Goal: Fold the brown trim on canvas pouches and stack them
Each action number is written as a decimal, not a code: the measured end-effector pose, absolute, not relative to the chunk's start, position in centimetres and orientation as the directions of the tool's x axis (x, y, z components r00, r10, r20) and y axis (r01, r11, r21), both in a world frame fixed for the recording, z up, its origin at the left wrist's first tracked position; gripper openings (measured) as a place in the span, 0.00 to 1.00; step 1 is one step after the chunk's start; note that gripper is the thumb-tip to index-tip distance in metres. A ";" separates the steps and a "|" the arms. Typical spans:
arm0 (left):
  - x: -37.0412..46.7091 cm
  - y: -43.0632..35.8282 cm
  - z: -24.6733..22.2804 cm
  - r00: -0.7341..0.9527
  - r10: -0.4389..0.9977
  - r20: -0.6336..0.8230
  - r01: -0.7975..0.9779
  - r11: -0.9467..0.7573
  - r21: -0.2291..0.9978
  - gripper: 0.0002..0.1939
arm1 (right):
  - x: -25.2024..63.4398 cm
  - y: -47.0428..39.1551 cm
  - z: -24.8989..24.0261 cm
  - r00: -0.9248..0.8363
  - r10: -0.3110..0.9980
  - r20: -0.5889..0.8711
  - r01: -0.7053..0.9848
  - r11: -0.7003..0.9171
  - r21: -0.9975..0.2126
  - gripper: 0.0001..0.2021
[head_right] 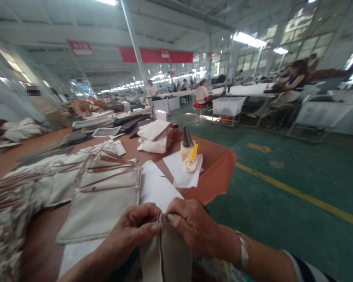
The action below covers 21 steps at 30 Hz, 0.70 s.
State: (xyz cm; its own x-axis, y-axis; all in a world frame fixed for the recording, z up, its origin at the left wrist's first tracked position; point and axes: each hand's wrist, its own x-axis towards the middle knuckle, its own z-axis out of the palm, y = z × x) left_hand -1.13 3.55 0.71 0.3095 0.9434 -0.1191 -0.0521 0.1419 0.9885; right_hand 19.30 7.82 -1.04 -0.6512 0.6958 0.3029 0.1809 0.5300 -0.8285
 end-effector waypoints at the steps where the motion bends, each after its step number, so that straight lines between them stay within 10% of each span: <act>1: -1.1 3.5 0.7 0.331 0.936 -0.118 -0.096 0.158 0.983 0.18 | 19.3 7.8 -0.6 -0.662 0.713 0.231 0.156 0.433 -0.888 0.11; 7: -1.2 3.6 1.1 0.364 0.919 -0.153 -0.079 0.195 0.978 0.14 | 18.8 8.3 0.2 -0.713 0.700 -0.026 0.059 0.024 -0.998 0.11; 14: -0.9 3.6 1.8 0.237 0.969 -0.072 0.384 -0.026 0.923 0.11 | 18.2 8.4 0.8 -0.683 0.729 0.030 0.072 0.108 -0.992 0.22; 21: -1.6 3.6 1.6 0.256 0.965 0.051 0.455 -0.167 0.875 0.08 | 17.7 8.8 1.5 -0.639 0.769 -0.014 0.225 0.170 -0.960 0.07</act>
